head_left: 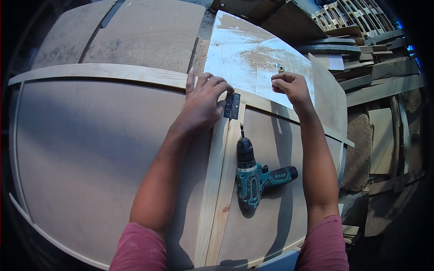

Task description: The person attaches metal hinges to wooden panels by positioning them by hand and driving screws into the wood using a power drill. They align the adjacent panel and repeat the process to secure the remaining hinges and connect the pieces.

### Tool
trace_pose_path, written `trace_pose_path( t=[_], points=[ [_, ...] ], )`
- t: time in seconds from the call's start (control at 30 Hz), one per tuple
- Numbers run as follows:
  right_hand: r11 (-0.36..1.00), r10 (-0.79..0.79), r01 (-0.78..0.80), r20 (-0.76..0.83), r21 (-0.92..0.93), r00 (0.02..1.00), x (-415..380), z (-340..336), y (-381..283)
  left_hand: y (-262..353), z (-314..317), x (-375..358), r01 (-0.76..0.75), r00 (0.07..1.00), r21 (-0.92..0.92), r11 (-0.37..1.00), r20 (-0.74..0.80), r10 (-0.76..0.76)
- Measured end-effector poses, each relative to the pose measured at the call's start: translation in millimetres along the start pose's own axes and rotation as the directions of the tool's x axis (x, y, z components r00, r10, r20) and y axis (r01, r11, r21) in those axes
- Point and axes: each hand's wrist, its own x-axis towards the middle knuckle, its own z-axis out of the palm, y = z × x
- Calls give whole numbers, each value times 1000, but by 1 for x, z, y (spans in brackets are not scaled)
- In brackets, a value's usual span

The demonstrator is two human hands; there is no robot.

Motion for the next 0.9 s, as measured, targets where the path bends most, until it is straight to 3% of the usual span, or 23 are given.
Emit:
trace_pose_path(
  t=[0.03, 0.1, 0.13, 0.17, 0.3, 0.7, 0.9],
  points=[
    [996, -67, 58, 125, 74, 990, -16, 6, -11, 1, -1, 1, 5, 1000, 6, 1000, 8, -5],
    [995, -41, 17, 235, 101, 971, -46, 24, -29, 1, -1, 0, 19, 1000, 10, 1000, 18, -19],
    [994, 33, -58, 236, 98, 971, -65, 34, -45, 0, -1, 1, 7, 1000, 12, 1000, 14, -7],
    [980, -33, -21, 263, 200, 964, -74, 42, -43, -1, -1, 0, -7, 1000, 14, 1000, 12, 6],
    [983, -6, -63, 373, 170, 928, -92, 60, -40, -2, 2, 1, -10, 1000, 16, 1000, 5, 10],
    [989, 8, -68, 402, 135, 915, -92, 65, -32, -4, 4, 0, -9, 1000, 21, 1000, -13, 10],
    [960, 70, -169, 394, 222, 916, -105, 60, -35, -3, 3, 0, -16, 1000, 12, 1000, -18, 16]
  ],
)
